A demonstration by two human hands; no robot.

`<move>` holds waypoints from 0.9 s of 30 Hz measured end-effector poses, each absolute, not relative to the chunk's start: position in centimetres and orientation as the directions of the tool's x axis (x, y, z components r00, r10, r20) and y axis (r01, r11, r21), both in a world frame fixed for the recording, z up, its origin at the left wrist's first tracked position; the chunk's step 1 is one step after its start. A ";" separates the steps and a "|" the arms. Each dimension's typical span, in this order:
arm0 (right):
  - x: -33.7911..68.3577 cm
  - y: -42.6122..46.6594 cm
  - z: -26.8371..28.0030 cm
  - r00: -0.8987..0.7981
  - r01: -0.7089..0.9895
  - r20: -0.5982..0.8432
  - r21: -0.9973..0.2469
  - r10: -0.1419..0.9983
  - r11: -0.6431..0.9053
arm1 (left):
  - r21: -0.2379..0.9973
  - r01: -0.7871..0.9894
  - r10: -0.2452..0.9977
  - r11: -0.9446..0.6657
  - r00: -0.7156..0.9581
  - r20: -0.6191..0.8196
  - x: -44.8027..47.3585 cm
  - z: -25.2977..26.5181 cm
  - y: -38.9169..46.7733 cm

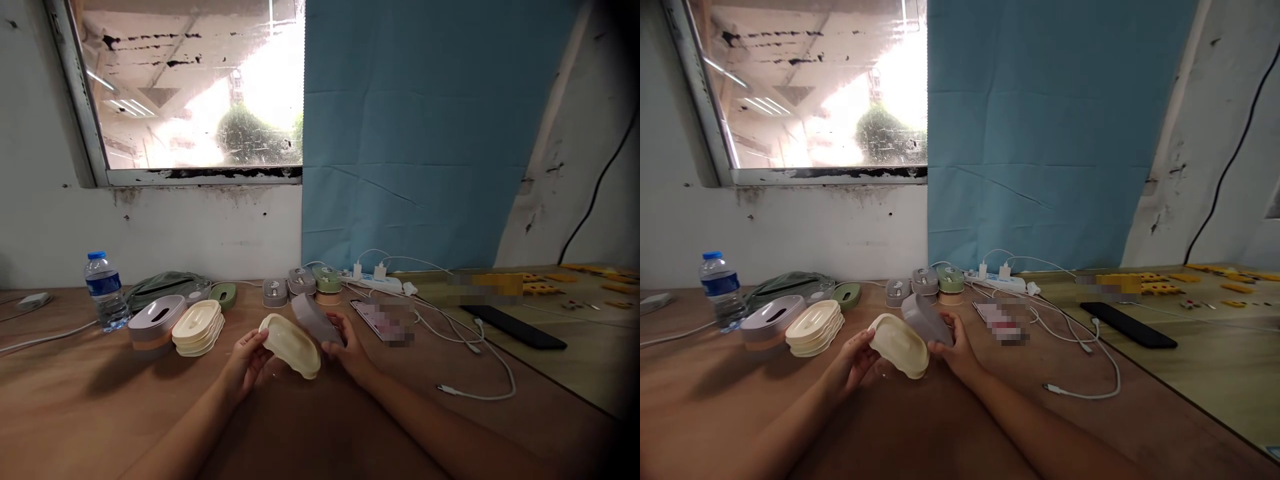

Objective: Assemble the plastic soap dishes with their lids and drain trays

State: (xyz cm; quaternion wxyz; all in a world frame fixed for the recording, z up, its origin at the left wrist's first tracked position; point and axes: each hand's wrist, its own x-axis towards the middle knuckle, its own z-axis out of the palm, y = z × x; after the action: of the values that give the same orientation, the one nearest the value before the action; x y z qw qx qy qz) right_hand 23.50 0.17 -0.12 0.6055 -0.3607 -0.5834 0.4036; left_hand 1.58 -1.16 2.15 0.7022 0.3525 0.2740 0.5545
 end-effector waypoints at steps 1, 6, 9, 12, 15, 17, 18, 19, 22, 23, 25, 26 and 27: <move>23.7 0.4 -0.2 0.039 -0.124 0.359 -0.924 0.932 0.361 | 0.789 -0.602 0.974 0.123 0.225 0.019 1.4 2.2 -1.1; 24.2 1.1 -0.1 0.096 -0.296 0.182 -0.933 0.979 0.203 | 0.698 -0.706 0.990 0.116 0.142 -0.021 0.8 2.0 -0.1; 24.1 1.1 0.0 0.077 -0.317 0.167 -0.931 0.983 0.183 | 0.691 -0.721 0.998 0.058 0.038 -0.044 0.4 1.6 0.6; 24.0 1.0 0.2 0.063 -0.326 0.148 -0.932 0.987 0.160 | 0.702 -0.712 0.999 -0.032 -0.031 0.015 0.1 1.4 1.0; 23.9 0.9 0.3 0.046 -0.326 0.135 -0.935 0.990 0.143 | 0.708 -0.700 0.995 -0.096 -0.056 0.079 -0.1 1.5 1.0; 24.0 0.9 0.2 0.032 -0.325 0.127 -0.937 0.991 0.131 | 0.727 -0.671 0.989 -0.146 -0.072 0.133 -0.2 1.7 1.0; 24.0 0.9 0.2 0.024 -0.324 0.122 -0.938 0.992 0.123 | 0.740 -0.650 0.984 -0.173 -0.081 0.159 -0.3 1.8 0.9; 24.0 1.0 0.2 0.014 -0.322 0.116 -0.940 0.993 0.115 | 0.755 -0.625 0.979 -0.199 -0.089 0.185 -0.3 1.9 0.9; 24.0 1.1 0.1 -0.006 -0.312 0.100 -0.945 0.995 0.093 | 0.792 -0.546 0.960 -0.273 -0.106 0.259 -0.4 2.2 0.7; 24.0 1.1 0.1 -0.009 -0.309 0.096 -0.947 0.995 0.088 | 0.798 -0.527 0.954 -0.294 -0.109 0.279 -0.4 2.3 0.6; 24.0 1.0 0.1 -0.008 -0.307 0.095 -0.948 0.995 0.088 | 0.811 -0.467 0.934 -0.353 -0.129 0.332 -0.5 2.6 0.5; 24.0 1.0 0.1 -0.006 -0.306 0.097 -0.948 0.995 0.091 | 0.816 -0.426 0.920 -0.391 -0.145 0.365 -0.6 2.8 0.4; 23.9 1.0 0.1 -0.004 -0.305 0.100 -0.948 0.995 0.094 | 0.816 -0.380 0.901 -0.435 -0.171 0.400 -0.7 3.1 0.4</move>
State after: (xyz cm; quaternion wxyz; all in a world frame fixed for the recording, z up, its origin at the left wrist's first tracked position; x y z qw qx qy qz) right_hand 23.94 0.97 0.13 0.5901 -0.3869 -0.4458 0.5508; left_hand -0.73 0.42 3.09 0.4503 0.4602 0.2827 0.7110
